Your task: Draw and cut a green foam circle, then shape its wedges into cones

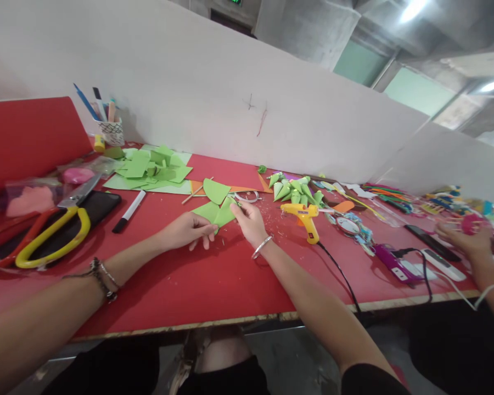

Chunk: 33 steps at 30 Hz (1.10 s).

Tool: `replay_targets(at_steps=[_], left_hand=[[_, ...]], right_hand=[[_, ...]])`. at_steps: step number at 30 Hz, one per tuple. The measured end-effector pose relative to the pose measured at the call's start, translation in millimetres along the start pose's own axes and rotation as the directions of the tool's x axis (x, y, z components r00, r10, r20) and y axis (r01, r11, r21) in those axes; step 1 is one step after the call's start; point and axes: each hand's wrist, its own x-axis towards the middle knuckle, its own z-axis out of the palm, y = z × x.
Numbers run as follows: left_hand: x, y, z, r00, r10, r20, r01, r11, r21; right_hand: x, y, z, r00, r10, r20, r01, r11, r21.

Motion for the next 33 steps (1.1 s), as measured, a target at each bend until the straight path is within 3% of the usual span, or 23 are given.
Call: replay_targets(at_steps=[11,14,18,23,26,29,33], left_hand=[[2,-5,-6.9,0.998,0.047,-0.035,-0.043,0.992,0.118],[3,-7,-7.9,0.986,0.062,-0.153,-0.048,0.995,0.091],[2,-7,-10.4,0.935,0.082,-0.345,-0.071,0.997,0.043],[1,-6,-12.6,0.887,0.051,-0.459,-0.043,0.999,0.029],[3,-5,-10.8,0.894,0.115,-0.434,-0.105,0.993,0.047],[4,-3,-6.1,0.913,0.256,-0.319,-0.236,0.967,0.099],[4,-3,-0.4,0.949,0.258,-0.181,-0.215,0.950,0.225]], right_hand=[[5,-4,-11,0.986,0.051,-0.159,-0.049,0.999,0.014],[4,-5,-10,0.985,0.066,-0.160,-0.064,0.998,0.021],[3,-6,-9,0.986,0.066,-0.154,-0.063,0.998,0.027],[5,-7,-9,0.992,0.081,-0.091,-0.070,0.990,0.125],[5,-8,-6,0.994,0.103,-0.022,-0.097,0.977,0.189],[1,-11,-1,0.987,0.104,0.121,-0.129,0.966,0.225],[-4,-13,7,0.964,0.114,0.240,-0.171,0.957,0.233]])
